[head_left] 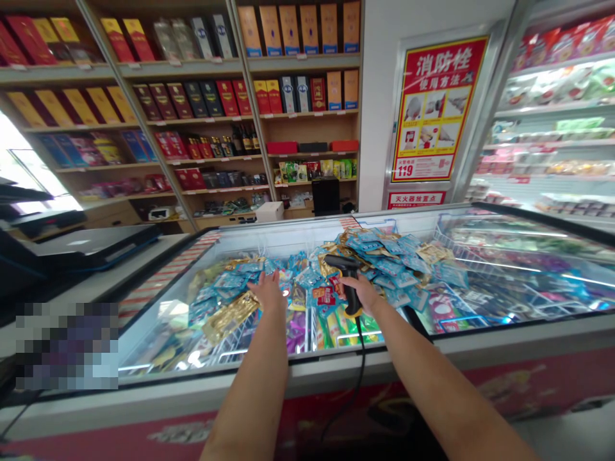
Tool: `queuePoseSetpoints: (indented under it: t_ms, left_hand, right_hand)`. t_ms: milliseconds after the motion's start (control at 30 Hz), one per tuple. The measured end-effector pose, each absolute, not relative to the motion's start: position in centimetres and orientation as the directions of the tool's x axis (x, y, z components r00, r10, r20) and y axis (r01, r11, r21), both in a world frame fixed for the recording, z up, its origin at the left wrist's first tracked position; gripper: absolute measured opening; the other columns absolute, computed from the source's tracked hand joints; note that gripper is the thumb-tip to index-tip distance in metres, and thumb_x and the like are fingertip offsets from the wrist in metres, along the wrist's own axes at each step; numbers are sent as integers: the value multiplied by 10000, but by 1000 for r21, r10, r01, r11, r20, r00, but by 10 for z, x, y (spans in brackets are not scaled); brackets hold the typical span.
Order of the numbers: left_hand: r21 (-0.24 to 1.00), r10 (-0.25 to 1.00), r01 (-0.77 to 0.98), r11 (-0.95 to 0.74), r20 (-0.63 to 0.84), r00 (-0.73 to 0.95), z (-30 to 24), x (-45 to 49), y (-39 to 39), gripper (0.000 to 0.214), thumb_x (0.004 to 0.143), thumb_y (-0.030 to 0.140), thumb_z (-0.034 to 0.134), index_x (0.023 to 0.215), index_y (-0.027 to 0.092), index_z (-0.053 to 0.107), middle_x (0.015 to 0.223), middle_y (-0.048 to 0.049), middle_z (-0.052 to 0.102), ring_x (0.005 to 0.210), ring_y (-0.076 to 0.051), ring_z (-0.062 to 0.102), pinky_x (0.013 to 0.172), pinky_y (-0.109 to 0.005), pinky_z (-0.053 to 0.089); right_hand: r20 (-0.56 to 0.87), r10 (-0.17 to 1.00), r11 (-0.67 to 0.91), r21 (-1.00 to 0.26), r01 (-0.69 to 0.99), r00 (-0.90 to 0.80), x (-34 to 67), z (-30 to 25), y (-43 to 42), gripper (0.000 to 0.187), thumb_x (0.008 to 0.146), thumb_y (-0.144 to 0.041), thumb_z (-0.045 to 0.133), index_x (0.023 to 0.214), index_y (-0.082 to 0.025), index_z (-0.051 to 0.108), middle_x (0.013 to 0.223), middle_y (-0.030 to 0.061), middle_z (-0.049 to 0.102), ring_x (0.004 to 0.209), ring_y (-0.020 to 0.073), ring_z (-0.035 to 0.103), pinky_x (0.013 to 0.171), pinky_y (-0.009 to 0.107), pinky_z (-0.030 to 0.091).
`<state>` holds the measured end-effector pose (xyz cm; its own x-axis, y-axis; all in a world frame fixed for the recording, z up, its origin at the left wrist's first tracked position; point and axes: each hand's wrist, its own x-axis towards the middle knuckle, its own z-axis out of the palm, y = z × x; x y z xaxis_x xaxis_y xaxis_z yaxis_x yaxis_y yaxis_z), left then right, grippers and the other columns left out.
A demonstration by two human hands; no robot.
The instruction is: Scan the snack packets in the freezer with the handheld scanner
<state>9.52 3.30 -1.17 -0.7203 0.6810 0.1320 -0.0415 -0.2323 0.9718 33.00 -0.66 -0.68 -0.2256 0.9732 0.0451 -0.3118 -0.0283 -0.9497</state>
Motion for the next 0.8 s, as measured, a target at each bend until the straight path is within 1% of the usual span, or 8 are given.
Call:
queuePoseSetpoints:
  t_ms: [100, 167, 300, 367, 433, 533, 700, 800]
  left_hand:
    - [977, 674, -14, -215, 138, -726, -11, 102, 32, 572, 868, 142, 389, 1420, 232, 269, 1307, -126, 546, 944, -172, 664, 844, -367, 541]
    - [961, 748, 255, -104, 245, -616, -11, 107, 29, 495, 862, 199, 432, 1357, 192, 415, 1265, -122, 590, 1015, -202, 643, 926, -377, 496]
    - [608, 874, 787, 103, 323, -363, -12, 120, 19, 613, 803, 410, 579, 1331, 113, 490, 1283, -189, 577, 1294, -326, 439, 1072, -443, 341]
    - [455, 911, 881, 134, 293, -290, -12, 124, 15, 699, 790, 511, 573, 1359, 119, 471, 1312, -197, 555, 1335, -355, 374, 1079, -482, 308]
    - [382, 928, 915, 129, 278, -247, -11, 126, 13, 697, 801, 548, 544, 1372, 156, 462, 1335, -175, 543, 1334, -347, 375, 1076, -485, 303]
    - [386, 933, 916, 112, 276, -230, -10, 126, 13, 704, 795, 539, 572, 1388, 183, 440, 1331, -159, 544, 1302, -323, 422, 1059, -446, 329]
    - [566, 906, 823, 43, 326, -271, -8, 126, 15, 740, 765, 337, 676, 1421, 163, 379, 1406, -175, 437, 1326, -271, 406, 1045, -355, 363]
    - [641, 880, 767, -4, 367, -302, -8, 127, 17, 783, 725, 242, 712, 1419, 134, 368, 1377, -189, 453, 1312, -278, 421, 1044, -361, 368]
  right_hand:
    - [35, 974, -38, -949, -313, -223, 329, -6, -7, 218, 674, -366, 698, 691, -188, 574, 580, -15, 574, 491, 128, 521, 533, 282, 450]
    - [32, 975, -41, -947, -320, -219, 329, -6, -6, 230, 663, -368, 707, 677, -186, 568, 571, -18, 572, 484, 123, 514, 529, 280, 451]
    - [32, 974, -45, -942, -333, -223, 329, -6, -6, 241, 656, -369, 716, 651, -180, 568, 553, -25, 563, 475, 113, 501, 534, 278, 461]
    - [34, 974, -43, -944, -328, -225, 329, -6, -6, 245, 659, -373, 712, 634, -177, 568, 549, -23, 562, 475, 113, 503, 536, 277, 461]
    - [38, 975, -36, -946, -323, -221, 329, -5, -6, 246, 660, -373, 710, 628, -176, 567, 550, -21, 564, 475, 114, 507, 541, 279, 461]
    - [61, 970, -21, -944, -330, -236, 329, -6, -7, 229, 673, -365, 700, 644, -176, 572, 557, -18, 570, 475, 118, 511, 525, 273, 443]
    - [41, 974, -38, -942, -334, -225, 329, -7, -6, 219, 668, -349, 707, 666, -182, 565, 561, -22, 570, 480, 125, 515, 528, 281, 437]
    - [28, 975, -49, -940, -337, -220, 330, -7, -6, 218, 663, -347, 713, 678, -187, 567, 562, -28, 566, 480, 124, 511, 542, 290, 443]
